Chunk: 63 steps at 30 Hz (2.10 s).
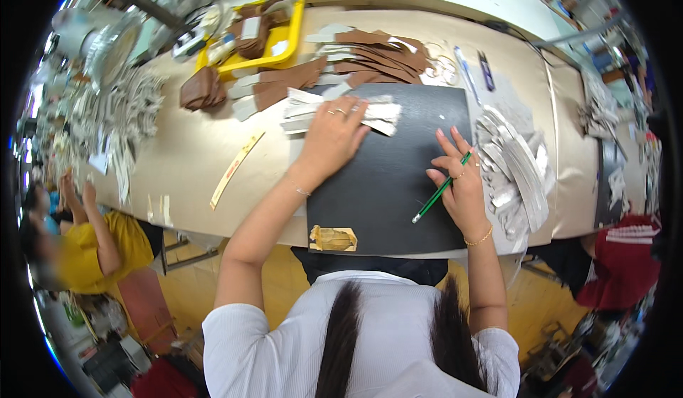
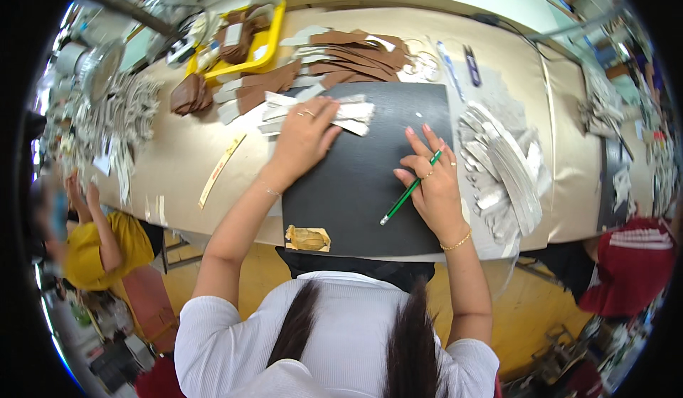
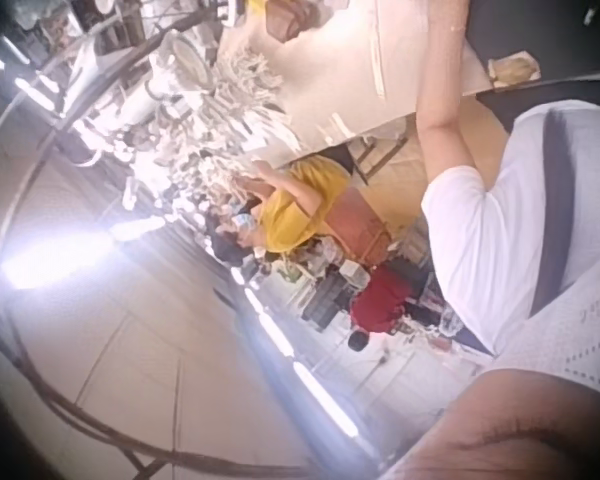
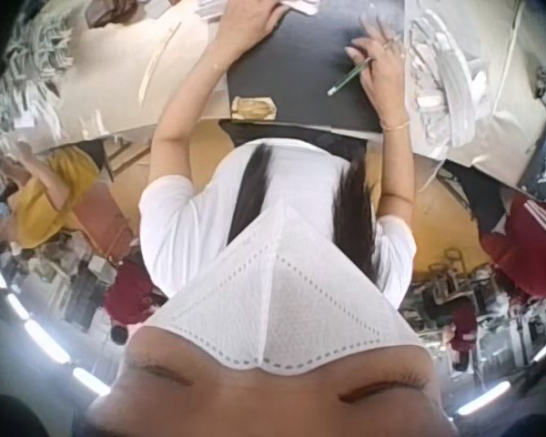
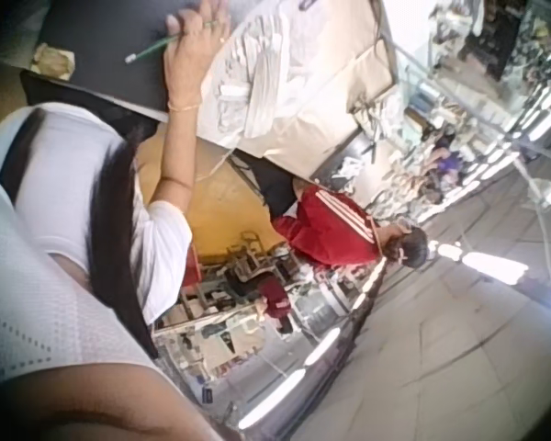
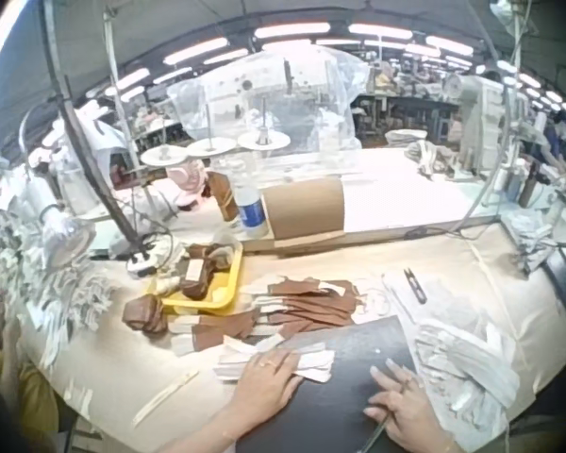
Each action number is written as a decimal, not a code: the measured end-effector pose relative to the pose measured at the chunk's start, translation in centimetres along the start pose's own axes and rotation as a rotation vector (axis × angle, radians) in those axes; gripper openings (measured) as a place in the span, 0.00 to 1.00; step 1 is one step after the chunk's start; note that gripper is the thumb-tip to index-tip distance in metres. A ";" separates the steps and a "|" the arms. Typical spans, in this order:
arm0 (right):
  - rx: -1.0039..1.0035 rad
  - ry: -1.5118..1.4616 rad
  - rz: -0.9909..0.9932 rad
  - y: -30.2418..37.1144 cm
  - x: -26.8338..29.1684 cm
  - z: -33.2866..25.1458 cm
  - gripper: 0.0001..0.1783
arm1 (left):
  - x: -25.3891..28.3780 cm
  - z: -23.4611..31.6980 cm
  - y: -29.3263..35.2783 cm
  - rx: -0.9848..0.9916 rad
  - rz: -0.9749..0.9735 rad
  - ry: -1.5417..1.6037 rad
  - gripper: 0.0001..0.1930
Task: The person measures and marks multiple white fabric strips using a ruler and a green pencil. She aligns the ruler on each strip, draws lines, and then stacks the marked pieces on the table.
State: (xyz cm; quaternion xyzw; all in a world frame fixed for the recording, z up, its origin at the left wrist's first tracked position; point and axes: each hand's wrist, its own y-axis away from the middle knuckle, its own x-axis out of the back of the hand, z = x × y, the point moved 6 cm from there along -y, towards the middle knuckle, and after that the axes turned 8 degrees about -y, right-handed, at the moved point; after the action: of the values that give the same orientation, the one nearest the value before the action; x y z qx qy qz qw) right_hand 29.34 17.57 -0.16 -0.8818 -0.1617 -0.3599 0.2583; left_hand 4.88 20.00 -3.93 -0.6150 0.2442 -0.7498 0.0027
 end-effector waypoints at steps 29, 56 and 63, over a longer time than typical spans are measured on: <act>0.267 -0.342 -0.218 -15.7 -12.7 0.0 0.06 | 3.8 4.0 5.2 0.174 0.015 0.161 0.21; 0.163 -0.060 -0.110 -4.8 -5.7 -3.1 0.07 | 5.6 -17.9 19.7 0.858 -0.023 0.130 0.09; 0.184 -0.375 -0.186 -3.1 -2.7 -8.3 0.04 | 4.0 -19.5 21.8 1.006 -0.055 0.267 0.09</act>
State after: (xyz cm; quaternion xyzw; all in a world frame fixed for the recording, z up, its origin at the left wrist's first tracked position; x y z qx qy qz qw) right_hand 21.48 15.11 4.02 -0.8872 -0.3198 -0.1958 0.2689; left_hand -20.55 6.64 -10.73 -0.4430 -0.1644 -0.8460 0.2470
